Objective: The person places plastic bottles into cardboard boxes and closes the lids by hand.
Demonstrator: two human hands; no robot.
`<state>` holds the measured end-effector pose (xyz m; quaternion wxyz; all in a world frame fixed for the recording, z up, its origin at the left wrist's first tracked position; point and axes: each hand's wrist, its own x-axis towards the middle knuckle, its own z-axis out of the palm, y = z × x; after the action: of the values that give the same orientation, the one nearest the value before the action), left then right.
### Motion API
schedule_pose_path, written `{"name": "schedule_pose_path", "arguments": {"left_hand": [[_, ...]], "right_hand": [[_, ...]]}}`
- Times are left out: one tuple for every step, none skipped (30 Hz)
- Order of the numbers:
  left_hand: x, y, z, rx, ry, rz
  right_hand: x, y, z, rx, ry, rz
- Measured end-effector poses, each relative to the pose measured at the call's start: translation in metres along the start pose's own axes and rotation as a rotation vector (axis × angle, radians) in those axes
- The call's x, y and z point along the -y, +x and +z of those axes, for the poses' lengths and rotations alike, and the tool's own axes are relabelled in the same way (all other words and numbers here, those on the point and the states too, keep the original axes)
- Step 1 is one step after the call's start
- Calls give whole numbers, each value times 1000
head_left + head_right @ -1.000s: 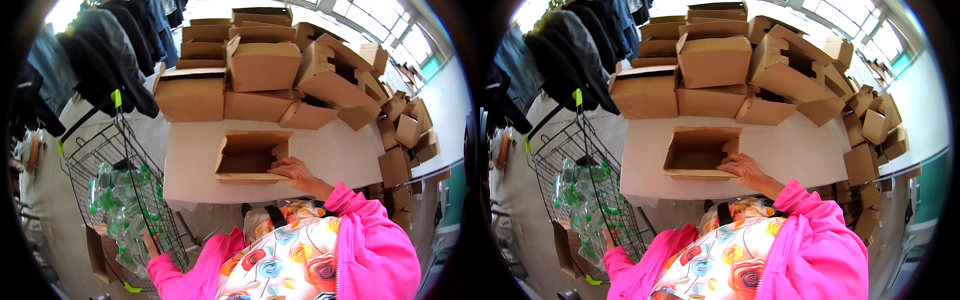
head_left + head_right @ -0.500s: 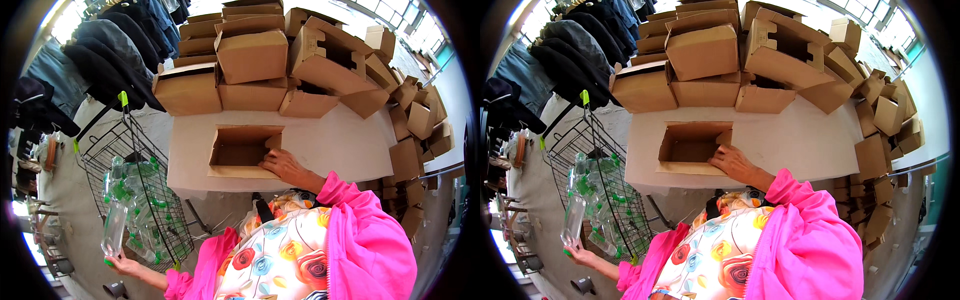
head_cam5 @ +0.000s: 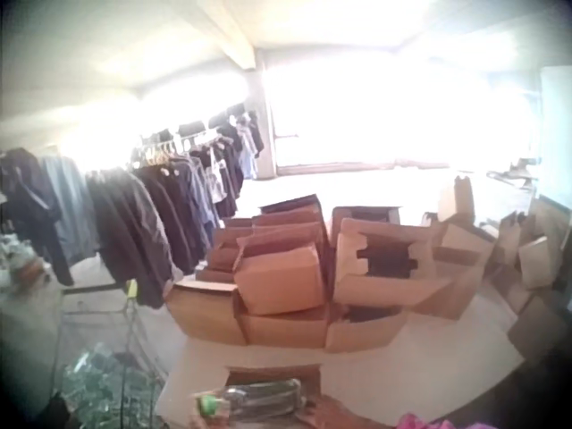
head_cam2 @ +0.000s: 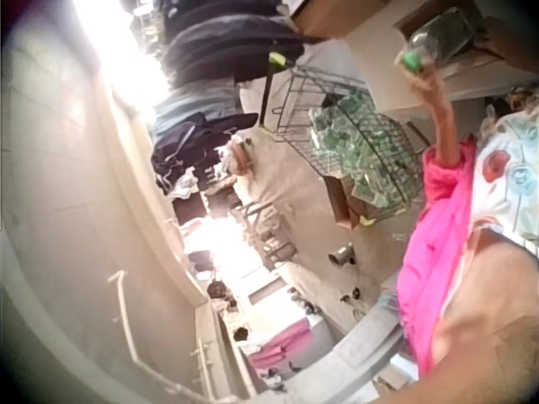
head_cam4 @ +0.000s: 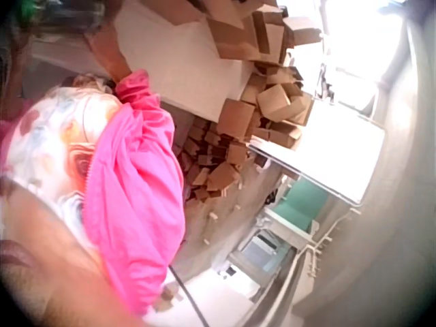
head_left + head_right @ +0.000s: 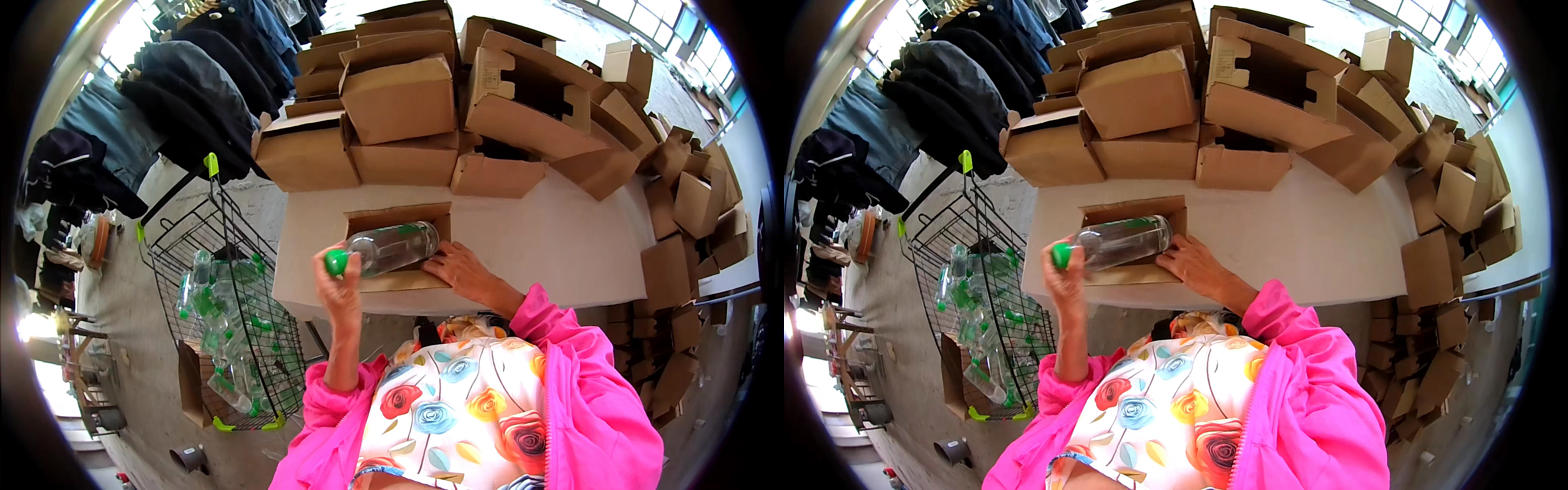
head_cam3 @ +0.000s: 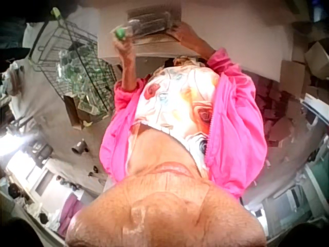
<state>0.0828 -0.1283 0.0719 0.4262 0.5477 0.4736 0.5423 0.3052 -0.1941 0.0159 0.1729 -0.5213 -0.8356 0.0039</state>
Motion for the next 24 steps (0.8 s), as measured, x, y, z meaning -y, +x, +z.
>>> {"name": "schedule_pose_path", "arguments": {"left_hand": [[11, 4, 10, 25, 10, -61], [18, 7, 18, 51, 22, -121], [22, 8, 27, 86, 87, -44], [23, 7, 35, 120, 154, 35], [24, 7, 43, 152, 220, 115], [24, 7, 48, 188, 303, 142], [34, 8, 55, 245, 309, 114], [46, 10, 61, 294, 312, 91], [54, 12, 66, 342, 315, 68], [53, 10, 70, 373, 360, 116], [54, 12, 72, 373, 280, -12], [57, 16, 72, 373, 201, -139], [58, 21, 74, 374, 119, -262], [52, 20, 74, 333, -75, -476], [56, 19, 74, 340, -114, -525], [64, 19, 73, 351, -143, -575], [71, 19, 72, 359, -178, -627], [76, 23, 72, 434, -86, -621], [79, 25, 73, 447, -18, -594], [81, 27, 75, 458, 50, -566], [82, 28, 76, 466, 117, -536], [79, 29, 76, 492, 184, -550], [82, 28, 73, 527, 349, -269], [88, 27, 68, 549, 507, 16]], "right_hand": [[-4, -3, -6, 27, 9, 8], [-6, -6, -11, 53, 19, 16], [-9, -8, -11, 15, 69, 38], [-9, -12, -10, -25, 120, 58], [-10, -14, -10, -65, 171, 75], [-11, -15, -12, -86, 165, 57], [-14, -18, -12, -107, 162, 53], [-17, -18, -14, -127, 153, 39], [-20, -20, -15, -127, 164, 43], [-23, -25, -16, -122, 173, 52], [-25, -30, -16, -118, 182, 62], [-25, -33, -15, -140, 210, 77], [-27, -37, -15, -164, 234, 92], [-30, -40, -18, -189, 256, 107], [-33, -42, -21, -192, 255, 117], [-36, -45, -23, -201, 261, 132], [-37, -47, -25, -203, 263, 143], [-37, -50, -25, -211, 271, 171], [-37, -51, -25, -220, 276, 196], [-36, -52, -26, -230, 282, 220], [-33, -54, -27, -259, 299, 250], [-28, -55, -29, -289, 319, 280], [-25, -56, -31, -318, 339, 307], [-26, -57, -30, -315, 346, 313]]}}
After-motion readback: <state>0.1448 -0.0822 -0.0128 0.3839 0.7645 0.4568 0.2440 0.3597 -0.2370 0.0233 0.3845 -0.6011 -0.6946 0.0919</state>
